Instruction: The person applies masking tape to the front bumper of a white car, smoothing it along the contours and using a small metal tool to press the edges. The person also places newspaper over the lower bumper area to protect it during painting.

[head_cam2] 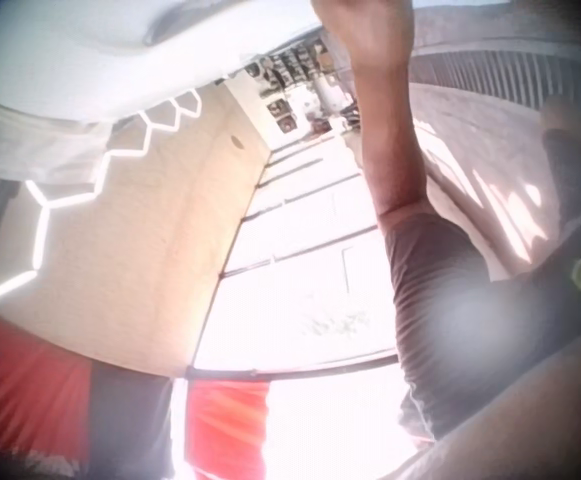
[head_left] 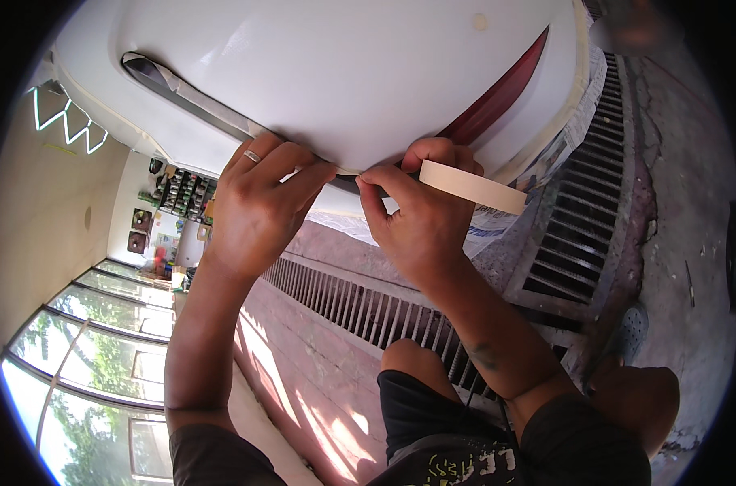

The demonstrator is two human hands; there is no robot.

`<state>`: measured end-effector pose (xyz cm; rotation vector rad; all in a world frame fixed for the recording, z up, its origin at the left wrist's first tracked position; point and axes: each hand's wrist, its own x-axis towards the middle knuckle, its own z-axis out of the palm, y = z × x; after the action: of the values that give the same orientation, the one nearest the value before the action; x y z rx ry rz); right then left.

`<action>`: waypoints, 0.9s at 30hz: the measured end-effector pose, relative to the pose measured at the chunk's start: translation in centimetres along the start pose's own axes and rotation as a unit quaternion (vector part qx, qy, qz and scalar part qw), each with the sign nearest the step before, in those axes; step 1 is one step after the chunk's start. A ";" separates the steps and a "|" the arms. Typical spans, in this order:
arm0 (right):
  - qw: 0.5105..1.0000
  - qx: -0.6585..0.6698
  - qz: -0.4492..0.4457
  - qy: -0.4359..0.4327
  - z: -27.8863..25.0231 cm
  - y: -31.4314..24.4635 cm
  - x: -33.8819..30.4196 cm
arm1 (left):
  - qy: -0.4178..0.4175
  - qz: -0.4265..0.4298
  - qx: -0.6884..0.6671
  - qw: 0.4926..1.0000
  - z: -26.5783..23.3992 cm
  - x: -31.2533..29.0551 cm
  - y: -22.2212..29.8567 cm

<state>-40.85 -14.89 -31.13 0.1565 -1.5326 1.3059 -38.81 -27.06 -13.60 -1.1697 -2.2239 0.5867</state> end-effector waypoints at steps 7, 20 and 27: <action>1.000 0.004 0.000 -0.014 -0.5 -0.1 0.0 | -0.020 0.018 0.021 0.999 -0.2 -0.1 -0.1; 1.000 -0.006 -0.004 -0.027 -0.7 -0.4 -0.2 | -0.026 0.029 0.040 0.998 -0.4 0.2 0.6; 0.999 -0.014 -0.018 -0.035 -0.8 -0.2 -0.3 | -0.067 0.050 0.078 0.993 -0.3 0.4 0.8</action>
<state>-40.13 -14.47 -31.40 0.2140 -1.5988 1.2617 -38.29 -26.20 -13.72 -1.1971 -2.1931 0.8861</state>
